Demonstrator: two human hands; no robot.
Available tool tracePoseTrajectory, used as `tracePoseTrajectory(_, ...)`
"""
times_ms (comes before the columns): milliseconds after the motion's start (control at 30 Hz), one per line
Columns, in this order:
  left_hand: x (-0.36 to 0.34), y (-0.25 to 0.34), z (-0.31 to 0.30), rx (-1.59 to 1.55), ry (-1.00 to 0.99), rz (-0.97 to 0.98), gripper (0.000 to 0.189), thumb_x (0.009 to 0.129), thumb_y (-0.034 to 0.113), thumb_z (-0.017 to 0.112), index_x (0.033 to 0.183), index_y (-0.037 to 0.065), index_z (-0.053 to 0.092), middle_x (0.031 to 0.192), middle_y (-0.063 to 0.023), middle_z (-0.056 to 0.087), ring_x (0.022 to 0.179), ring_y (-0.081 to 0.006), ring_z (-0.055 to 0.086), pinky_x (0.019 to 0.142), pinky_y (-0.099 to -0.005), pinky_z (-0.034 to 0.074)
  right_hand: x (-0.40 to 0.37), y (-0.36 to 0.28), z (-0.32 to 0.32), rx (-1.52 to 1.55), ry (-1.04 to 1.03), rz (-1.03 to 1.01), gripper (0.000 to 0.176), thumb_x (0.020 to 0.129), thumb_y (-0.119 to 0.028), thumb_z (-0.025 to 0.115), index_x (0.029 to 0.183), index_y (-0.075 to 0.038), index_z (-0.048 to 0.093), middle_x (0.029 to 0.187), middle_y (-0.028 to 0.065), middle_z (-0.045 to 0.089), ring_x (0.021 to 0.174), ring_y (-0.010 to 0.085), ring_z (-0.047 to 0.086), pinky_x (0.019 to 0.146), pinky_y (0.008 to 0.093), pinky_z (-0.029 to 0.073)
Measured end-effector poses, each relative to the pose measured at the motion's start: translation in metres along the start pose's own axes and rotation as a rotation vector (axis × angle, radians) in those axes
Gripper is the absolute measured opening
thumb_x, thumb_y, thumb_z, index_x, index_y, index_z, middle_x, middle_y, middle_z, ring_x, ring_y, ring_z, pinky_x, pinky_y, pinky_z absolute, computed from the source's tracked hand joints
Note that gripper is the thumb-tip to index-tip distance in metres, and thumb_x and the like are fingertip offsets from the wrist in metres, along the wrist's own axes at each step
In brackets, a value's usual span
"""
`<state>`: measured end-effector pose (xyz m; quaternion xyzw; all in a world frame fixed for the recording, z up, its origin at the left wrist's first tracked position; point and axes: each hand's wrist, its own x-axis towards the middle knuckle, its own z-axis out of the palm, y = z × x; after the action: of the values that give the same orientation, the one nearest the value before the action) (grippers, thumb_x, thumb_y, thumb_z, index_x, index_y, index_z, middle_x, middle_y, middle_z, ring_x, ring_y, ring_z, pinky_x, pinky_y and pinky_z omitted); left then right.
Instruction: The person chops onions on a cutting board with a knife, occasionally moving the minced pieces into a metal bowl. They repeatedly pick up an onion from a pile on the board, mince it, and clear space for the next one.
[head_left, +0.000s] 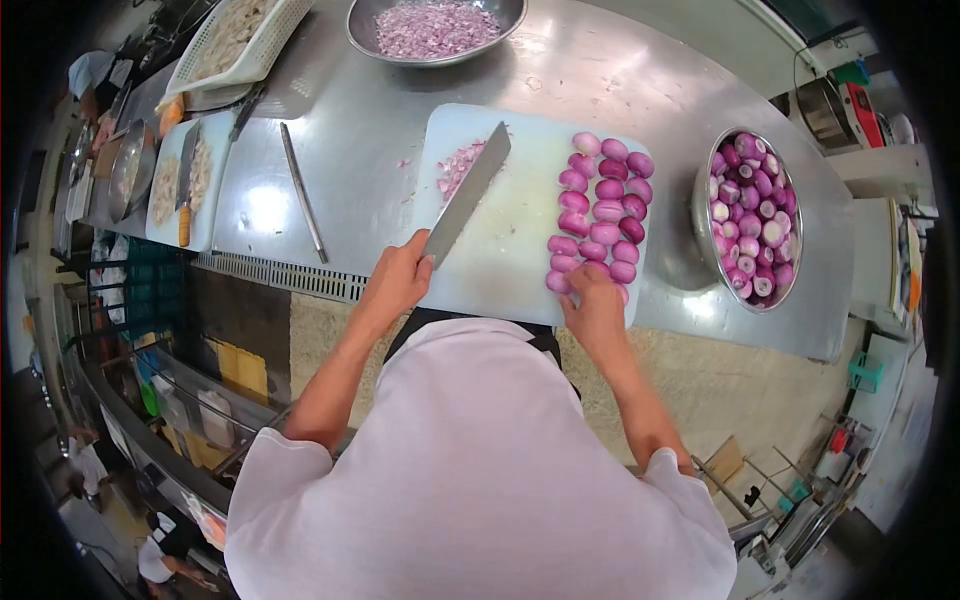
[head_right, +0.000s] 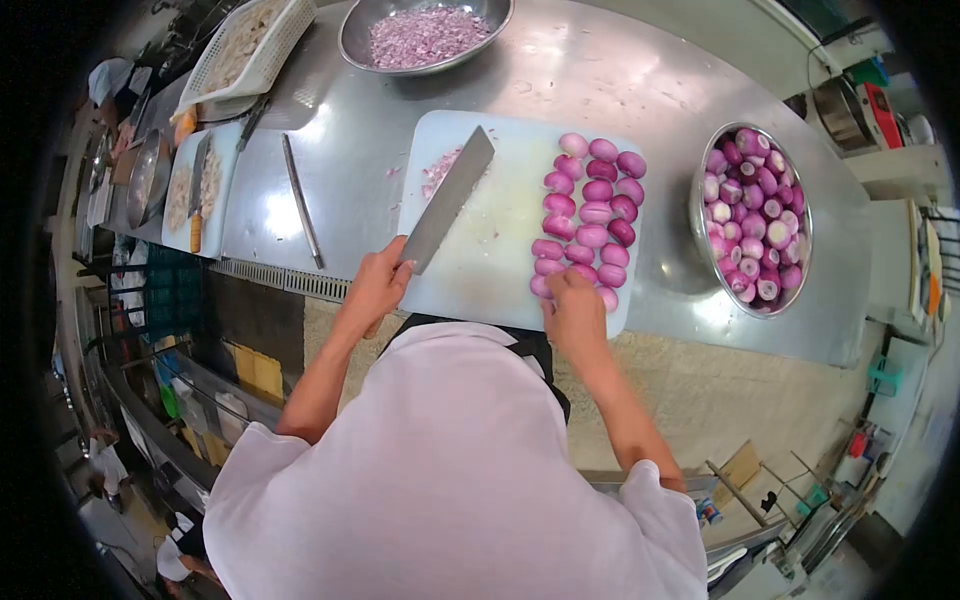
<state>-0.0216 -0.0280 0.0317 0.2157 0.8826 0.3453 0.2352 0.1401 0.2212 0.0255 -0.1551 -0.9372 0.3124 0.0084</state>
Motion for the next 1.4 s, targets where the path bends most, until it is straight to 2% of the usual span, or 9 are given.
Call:
tracePoseTrajectory(67,-0.009,0.007,0.001,0.004,-0.027,0.027,0.018,0.091,0.008,0.057,0.106,0.000,0.052,0.064,-0.0269,0.058,0.063,-0.0482,0.058,0.059,-0.0530,0.044,-0.009,0.004,0.017,-0.006,0.191,-0.109,0.015,0.074,0.003,0.069,0.088,0.001,0.065,0.090,0.0174,0.062,0.082,0.0374,0.061,0.070,0.0453,0.049)
tracePoseTrajectory(300,-0.026,-0.028,-0.005,-0.043,-0.180,0.092,0.018,0.089,0.009,0.058,0.106,0.004,0.059,0.065,-0.0249,0.057,0.064,-0.0443,0.059,0.057,-0.0459,0.045,-0.007,0.001,0.048,0.034,0.225,-0.136,0.024,0.072,0.005,0.071,0.095,0.000,0.067,0.094,0.0157,0.063,0.088,0.0355,0.063,0.075,0.0426,0.051)
tracePoseTrajectory(367,-0.009,-0.032,-0.014,-0.016,-0.135,-0.021,0.021,0.091,0.006,0.058,0.112,0.000,0.058,0.067,-0.0202,0.060,0.052,-0.0301,0.048,0.054,-0.0400,0.042,0.011,-0.011,0.062,0.095,0.245,-0.166,0.020,0.074,0.005,0.069,0.094,0.001,0.067,0.094,0.0161,0.063,0.087,0.0359,0.063,0.074,0.0433,0.050)
tracePoseTrajectory(533,-0.002,0.007,-0.015,0.105,0.057,0.091,0.027,0.091,0.007,0.057,0.116,-0.002,0.055,0.065,-0.0249,0.057,0.057,-0.0410,0.056,0.056,-0.0441,0.044,0.090,-0.022,0.077,0.096,0.325,-0.260,0.018,0.077,0.004,0.065,0.094,0.000,0.066,0.096,0.0174,0.063,0.087,0.0365,0.061,0.075,0.0450,0.050)
tracePoseTrajectory(600,-0.003,0.015,-0.005,0.067,0.131,0.133,0.027,0.087,0.002,0.054,0.113,-0.002,0.054,0.064,-0.0259,0.059,0.063,-0.0474,0.059,0.059,-0.0543,0.045,0.114,-0.026,0.077,0.092,0.340,-0.259,0.016,0.078,0.003,0.064,0.093,0.000,0.066,0.098,0.0174,0.063,0.088,0.0365,0.060,0.076,0.0456,0.051)
tracePoseTrajectory(800,-0.005,0.011,0.010,0.124,0.100,0.172,0.027,0.084,-0.001,0.055,0.111,-0.004,0.053,0.065,-0.0268,0.061,0.065,-0.0475,0.061,0.060,-0.0562,0.047,0.131,-0.033,0.063,-0.033,0.195,-0.250,0.016,0.081,0.000,0.060,0.095,-0.001,0.066,0.096,0.0161,0.061,0.089,0.0358,0.059,0.075,0.0459,0.052)
tracePoseTrajectory(867,-0.006,0.010,0.011,0.142,0.152,0.182,0.024,0.083,-0.001,0.055,0.107,-0.004,0.053,0.066,-0.0269,0.061,0.066,-0.0472,0.062,0.060,-0.0563,0.047,0.135,-0.034,0.062,-0.059,0.188,-0.253,0.016,0.081,-0.001,0.059,0.096,-0.001,0.066,0.095,0.0156,0.061,0.089,0.0356,0.059,0.074,0.0459,0.052)
tracePoseTrajectory(933,-0.005,0.013,0.014,0.181,0.038,0.056,0.023,0.083,-0.001,0.055,0.106,-0.005,0.053,0.067,-0.0274,0.061,0.067,-0.0470,0.062,0.061,-0.0564,0.047,0.134,-0.036,0.065,-0.081,0.177,-0.250,0.017,0.082,-0.001,0.059,0.098,-0.002,0.066,0.094,0.0151,0.060,0.089,0.0355,0.059,0.073,0.0460,0.052)
tracePoseTrajectory(1400,-0.011,0.020,0.011,0.102,0.010,0.016,0.021,0.092,0.007,0.055,0.110,-0.003,0.051,0.070,-0.0287,0.059,0.070,-0.0494,0.059,0.061,-0.0535,0.043,0.134,-0.032,0.066,-0.050,0.205,-0.273,0.014,0.082,-0.001,0.059,0.095,-0.003,0.065,0.094,0.0142,0.060,0.087,0.0354,0.059,0.070,0.0463,0.053)
